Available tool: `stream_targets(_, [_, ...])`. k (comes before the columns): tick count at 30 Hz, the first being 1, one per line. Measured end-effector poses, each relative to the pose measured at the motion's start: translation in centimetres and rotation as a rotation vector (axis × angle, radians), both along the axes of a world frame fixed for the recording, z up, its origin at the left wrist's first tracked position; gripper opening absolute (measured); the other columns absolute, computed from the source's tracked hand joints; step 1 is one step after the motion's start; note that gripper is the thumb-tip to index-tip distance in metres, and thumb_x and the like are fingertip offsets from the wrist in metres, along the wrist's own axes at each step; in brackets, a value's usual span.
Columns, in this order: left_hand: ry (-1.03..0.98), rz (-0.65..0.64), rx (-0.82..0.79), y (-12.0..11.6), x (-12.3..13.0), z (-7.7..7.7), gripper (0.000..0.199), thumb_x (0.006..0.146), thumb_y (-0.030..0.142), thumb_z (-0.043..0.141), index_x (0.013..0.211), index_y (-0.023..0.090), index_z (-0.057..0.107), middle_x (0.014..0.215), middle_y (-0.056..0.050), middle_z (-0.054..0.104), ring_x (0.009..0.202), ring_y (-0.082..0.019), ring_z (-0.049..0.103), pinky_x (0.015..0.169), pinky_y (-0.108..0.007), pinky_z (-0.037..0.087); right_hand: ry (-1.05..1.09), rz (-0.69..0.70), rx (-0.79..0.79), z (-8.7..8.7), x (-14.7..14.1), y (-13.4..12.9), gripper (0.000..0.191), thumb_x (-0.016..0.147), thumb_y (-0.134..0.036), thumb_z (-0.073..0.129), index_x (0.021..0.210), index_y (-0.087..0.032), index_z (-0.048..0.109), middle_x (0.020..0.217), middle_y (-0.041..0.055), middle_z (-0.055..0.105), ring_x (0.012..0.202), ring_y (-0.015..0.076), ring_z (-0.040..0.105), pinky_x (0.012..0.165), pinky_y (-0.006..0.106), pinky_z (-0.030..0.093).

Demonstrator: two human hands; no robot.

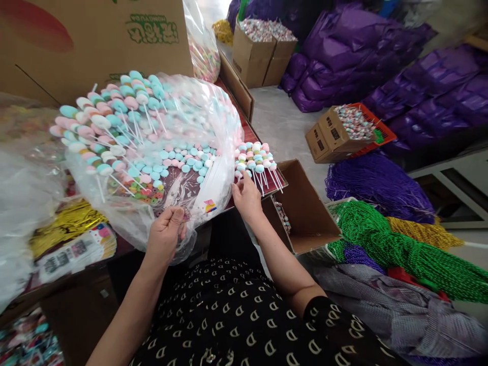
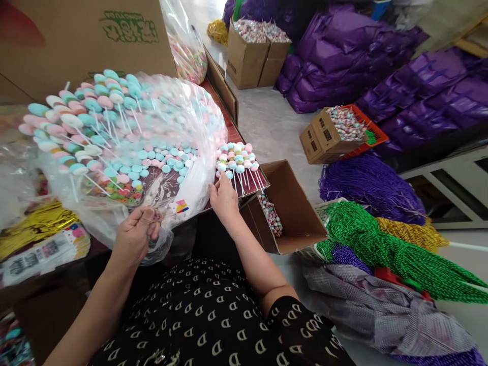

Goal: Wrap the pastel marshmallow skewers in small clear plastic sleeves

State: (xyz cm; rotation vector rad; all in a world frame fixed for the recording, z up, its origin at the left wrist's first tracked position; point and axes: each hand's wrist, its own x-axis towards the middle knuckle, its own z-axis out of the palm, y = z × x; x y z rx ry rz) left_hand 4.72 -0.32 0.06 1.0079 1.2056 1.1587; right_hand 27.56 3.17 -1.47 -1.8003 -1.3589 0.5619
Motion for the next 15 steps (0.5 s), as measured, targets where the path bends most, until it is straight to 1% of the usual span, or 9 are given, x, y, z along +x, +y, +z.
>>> stream_targets(2, [-0.045, 0.008, 0.007, 0.0, 0.0, 0.3, 0.034, 0.087, 0.049, 0.078, 0.078, 0.019, 0.065, 0.051, 0.006, 0.043, 0.043, -0.008, 0.042, 0.041, -0.020, 0.034, -0.089, -0.036, -0.073, -0.2, 0.6, 0.9, 0.056, 0.090, -0.026, 0.060, 0.145, -0.015, 0.054, 0.105, 0.0129, 0.072, 0.100, 0.0310, 0.068, 0.091, 0.045, 0.054])
stream_targets(4, [-0.106, 0.032, 0.003, 0.0, 0.0, 0.6, 0.040, 0.079, 0.054, 0.085, 0.076, 0.019, 0.064, 0.053, 0.006, 0.046, 0.044, -0.007, 0.042, 0.040, -0.020, 0.036, -0.137, -0.057, -0.117, -0.5, 0.9, 1.4, 0.056, 0.089, -0.024, 0.060, 0.144, -0.016, 0.054, 0.107, 0.0139, 0.073, 0.097, 0.0319, 0.068, 0.090, 0.046, 0.054])
stream_targets(7, [-0.208, 0.065, -0.010, 0.3, -0.1, 1.0, 0.047, 0.068, 0.056, 0.092, 0.072, 0.019, 0.063, 0.057, 0.006, 0.049, 0.044, -0.005, 0.039, 0.039, -0.019, 0.039, -0.158, -0.069, -0.142, -0.7, 1.0, 1.9, 0.052, 0.088, -0.020, 0.057, 0.140, -0.016, 0.056, 0.103, 0.0135, 0.074, 0.092, 0.0320, 0.068, 0.088, 0.046, 0.054])
stream_targets(10, [-0.277, 0.105, -0.016, 0.7, -0.7, 1.0, 0.047, 0.062, 0.055, 0.096, 0.072, 0.019, 0.066, 0.055, 0.008, 0.044, 0.043, -0.005, 0.037, 0.038, -0.018, 0.039, -0.140, -0.086, -0.157, -0.8, 0.8, 2.0, 0.053, 0.090, -0.017, 0.053, 0.143, -0.013, 0.055, 0.096, 0.0125, 0.073, 0.090, 0.0312, 0.068, 0.088, 0.045, 0.053])
stream_targets(12, [-0.311, 0.134, -0.023, 0.9, -1.3, 0.9, 0.046, 0.061, 0.052, 0.097, 0.072, 0.020, 0.067, 0.054, 0.008, 0.044, 0.043, -0.004, 0.036, 0.038, -0.019, 0.039, -0.100, -0.110, -0.119, -0.8, 0.6, 1.8, 0.055, 0.091, -0.017, 0.053, 0.145, -0.013, 0.055, 0.092, 0.0102, 0.072, 0.089, 0.0292, 0.067, 0.089, 0.043, 0.053])
stream_targets(15, [-0.358, 0.151, -0.030, 1.1, -2.1, 0.4, 0.041, 0.063, 0.048, 0.097, 0.075, 0.021, 0.068, 0.058, 0.007, 0.049, 0.044, -0.005, 0.037, 0.039, -0.020, 0.039, -0.013, -0.147, 0.007, -1.0, 0.3, 1.4, 0.056, 0.092, -0.020, 0.054, 0.147, -0.015, 0.055, 0.086, 0.0049, 0.069, 0.084, 0.0241, 0.064, 0.088, 0.038, 0.053])
